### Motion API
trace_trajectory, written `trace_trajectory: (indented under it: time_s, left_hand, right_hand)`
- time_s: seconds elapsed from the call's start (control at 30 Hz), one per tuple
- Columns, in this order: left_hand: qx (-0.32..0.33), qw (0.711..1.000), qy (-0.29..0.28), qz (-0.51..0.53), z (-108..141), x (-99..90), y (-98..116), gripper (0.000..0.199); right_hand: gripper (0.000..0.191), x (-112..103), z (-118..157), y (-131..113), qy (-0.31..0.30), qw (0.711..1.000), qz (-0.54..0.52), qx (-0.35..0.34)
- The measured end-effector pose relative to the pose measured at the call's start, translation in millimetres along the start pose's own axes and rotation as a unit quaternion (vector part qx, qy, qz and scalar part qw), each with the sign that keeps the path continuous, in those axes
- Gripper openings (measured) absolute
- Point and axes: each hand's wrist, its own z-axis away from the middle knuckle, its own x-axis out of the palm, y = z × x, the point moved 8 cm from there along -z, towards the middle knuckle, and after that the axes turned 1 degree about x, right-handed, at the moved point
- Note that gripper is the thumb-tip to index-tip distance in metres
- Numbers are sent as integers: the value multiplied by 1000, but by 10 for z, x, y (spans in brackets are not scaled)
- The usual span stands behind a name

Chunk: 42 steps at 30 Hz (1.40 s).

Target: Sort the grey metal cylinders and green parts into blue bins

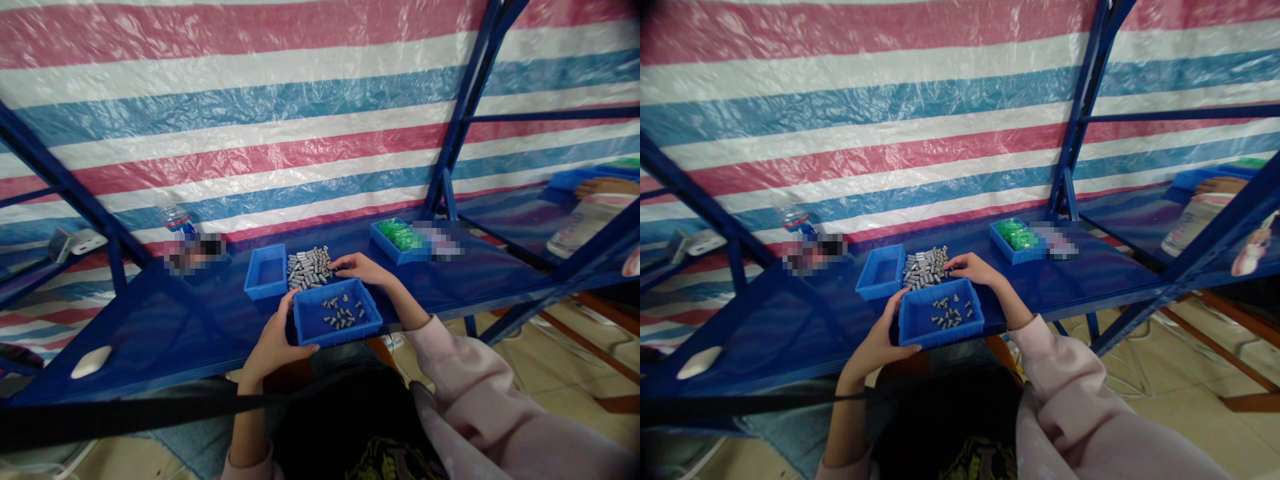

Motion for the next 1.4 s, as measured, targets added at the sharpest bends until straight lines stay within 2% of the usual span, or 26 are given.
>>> trace_trajectory:
  time_s: [0.3,0.5,0.7,0.8,1.07,1.3,1.4]
  left_hand:
    - [-1,1000,-3,10,-2,-1,-9,100]
    - [2,1000,-4,-1,-5,-1,-1,100]
    - [-1,1000,-2,3,1,1,-3,99]
    - [-1,1000,-1,5,2,-1,-2,98]
    - [-2,1000,-2,7,3,0,1,99]
    - [-2,1000,-3,8,1,3,-4,99]
    - [-3,1000,-5,5,-1,5,-11,100]
  right_hand:
    - [25,-22,-6,58,17,998,53,10]
    - [21,-91,-44,68,63,996,62,-10]
    - [18,-202,6,-39,135,977,152,-64]
    - [19,-169,1,-35,118,978,152,-80]
    - [20,-144,-44,83,94,974,202,-29]
    - [40,-90,-7,-9,78,969,227,-61]
    - [41,-49,-8,-2,56,966,245,-63]
